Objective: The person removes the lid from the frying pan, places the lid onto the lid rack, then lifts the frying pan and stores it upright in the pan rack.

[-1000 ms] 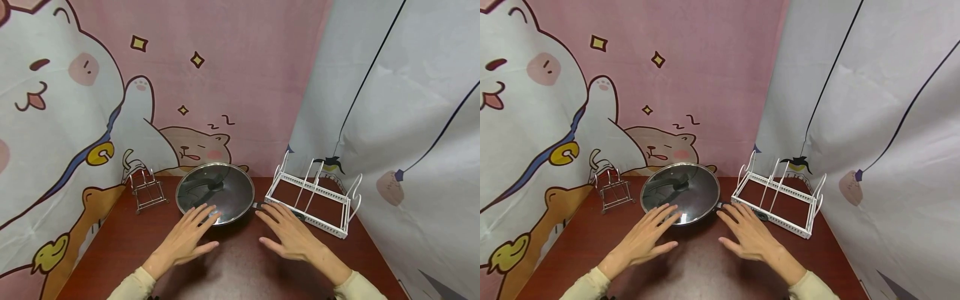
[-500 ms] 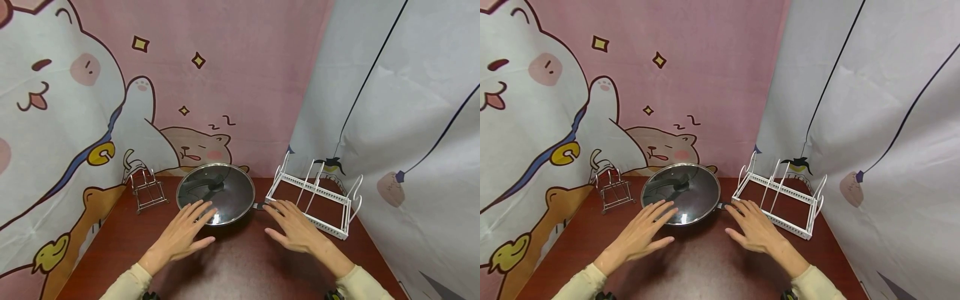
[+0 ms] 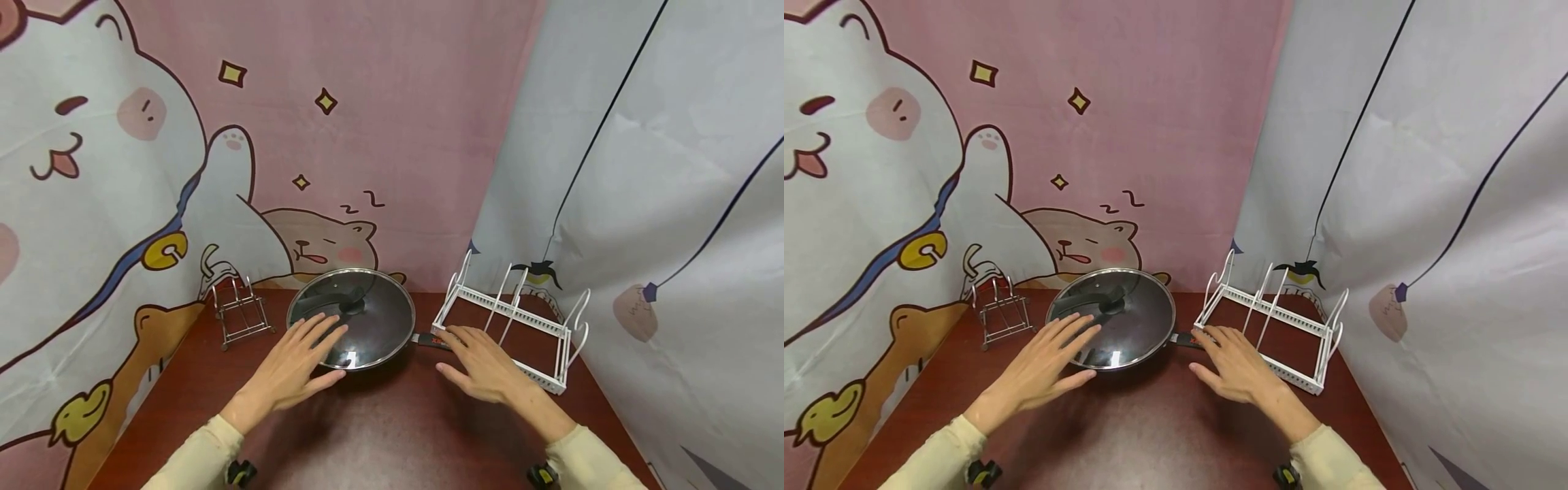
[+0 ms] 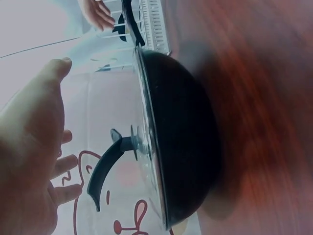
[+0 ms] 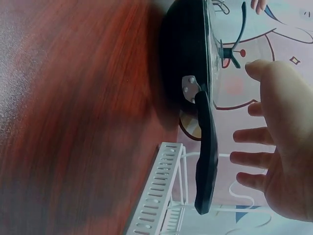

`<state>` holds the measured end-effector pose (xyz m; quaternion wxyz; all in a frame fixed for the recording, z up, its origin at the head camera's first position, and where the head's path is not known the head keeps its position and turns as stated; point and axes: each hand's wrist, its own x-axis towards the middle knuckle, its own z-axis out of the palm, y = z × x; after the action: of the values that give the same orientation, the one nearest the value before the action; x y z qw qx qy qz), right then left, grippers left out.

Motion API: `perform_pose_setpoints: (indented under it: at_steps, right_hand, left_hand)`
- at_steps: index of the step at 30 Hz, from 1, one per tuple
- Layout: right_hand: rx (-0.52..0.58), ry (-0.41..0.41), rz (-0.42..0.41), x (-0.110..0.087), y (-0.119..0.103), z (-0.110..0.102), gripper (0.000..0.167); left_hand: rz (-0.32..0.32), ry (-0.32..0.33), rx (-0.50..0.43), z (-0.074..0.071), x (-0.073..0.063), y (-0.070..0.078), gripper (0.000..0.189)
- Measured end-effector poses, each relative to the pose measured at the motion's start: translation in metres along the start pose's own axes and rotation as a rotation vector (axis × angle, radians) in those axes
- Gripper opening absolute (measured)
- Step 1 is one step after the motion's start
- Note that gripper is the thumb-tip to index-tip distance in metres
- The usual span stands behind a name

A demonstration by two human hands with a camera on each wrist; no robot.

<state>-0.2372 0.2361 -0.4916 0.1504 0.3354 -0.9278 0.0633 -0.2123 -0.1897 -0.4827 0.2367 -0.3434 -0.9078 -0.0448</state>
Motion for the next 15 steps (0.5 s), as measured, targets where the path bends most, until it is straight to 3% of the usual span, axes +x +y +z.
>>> perform_pose_setpoints:
  at_steps: [5,15]
  right_hand:
    - [0.014,-0.022,0.038,0.0,0.004,0.001,0.068]
    - [0.051,-0.082,0.1,0.003,0.013,0.006,0.067]
  left_hand:
    - [-0.022,0.021,-0.001,-0.002,0.005,-0.009,0.08]
    - [-0.077,-0.015,-0.022,-0.006,0.017,-0.022,0.081]
